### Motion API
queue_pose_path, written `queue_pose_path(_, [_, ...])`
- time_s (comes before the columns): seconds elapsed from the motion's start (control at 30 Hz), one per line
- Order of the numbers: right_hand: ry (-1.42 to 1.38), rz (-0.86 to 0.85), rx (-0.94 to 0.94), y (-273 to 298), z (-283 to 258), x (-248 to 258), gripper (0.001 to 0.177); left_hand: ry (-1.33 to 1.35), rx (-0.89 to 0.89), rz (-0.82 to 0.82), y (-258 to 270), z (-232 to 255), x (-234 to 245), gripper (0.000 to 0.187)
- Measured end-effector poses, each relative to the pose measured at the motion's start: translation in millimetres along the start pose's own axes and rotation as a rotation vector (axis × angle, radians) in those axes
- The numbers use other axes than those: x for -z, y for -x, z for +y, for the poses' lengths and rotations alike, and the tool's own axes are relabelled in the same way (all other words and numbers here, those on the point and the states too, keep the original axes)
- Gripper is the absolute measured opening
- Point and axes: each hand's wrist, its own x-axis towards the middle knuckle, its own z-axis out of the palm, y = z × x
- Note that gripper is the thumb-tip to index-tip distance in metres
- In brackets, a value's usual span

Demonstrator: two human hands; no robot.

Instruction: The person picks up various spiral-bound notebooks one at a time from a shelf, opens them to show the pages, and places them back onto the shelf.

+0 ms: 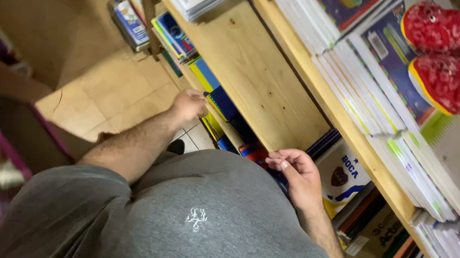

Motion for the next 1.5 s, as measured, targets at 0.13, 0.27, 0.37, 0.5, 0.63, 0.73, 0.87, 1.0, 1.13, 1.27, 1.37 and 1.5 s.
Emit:
queue_pose_path(0.13, [-0.048,-0.075,0.011,36,6,31,0.027,0.042,-0.045,0.002,65,-33,-34,0.043])
queue_pose_path(0.27, [-0.106,-0.18,-0.019,69,19,49,0.027,0.383,-0.114,-0.168,207,-18,-37,0.041])
queue_pose_path(0.37, [-0.144,-0.316,-0.079,92,43,52,0.025,0.576,-0.162,-0.137,307,-25,-34,0.036])
queue_pose_path(0.5, [-0.168,-0.471,-0.154,123,52,38,0.023,0.749,-0.107,-0.093,371,-84,-19,0.029])
queue_pose_path(0.63, [-0.088,-0.679,-0.186,157,50,3,0.024,0.888,-0.208,0.064,440,-120,7,0.023])
queue_pose_path(0.73, [-0.011,-0.81,-0.166,187,47,-30,0.024,0.945,-0.296,0.19,487,-145,23,0.022])
queue_pose_path(0.87, [0.072,-0.951,-0.137,242,36,-87,0.021,0.976,-0.38,0.329,554,-178,58,0.018])
queue_pose_path(1.0, [0.085,-1.078,-0.139,305,65,-152,0.021,1.058,-0.439,0.463,623,-241,103,0.018])
queue_pose_path(1.13, [0.059,-1.157,-0.176,398,110,-222,0.02,1.123,-0.47,0.639,726,-316,153,0.015])
queue_pose_path(1.27, [0.038,-1.267,-0.251,490,144,-285,0.019,1.188,-0.449,0.83,823,-400,198,0.013])
queue_pose_path(1.37, [0.036,-1.342,-0.261,546,148,-328,0.019,1.247,-0.42,0.947,885,-439,218,0.012])
queue_pose_path(1.5, [0.031,-1.397,-0.294,596,156,-374,0.02,1.254,-0.462,1.021,941,-471,235,0.011])
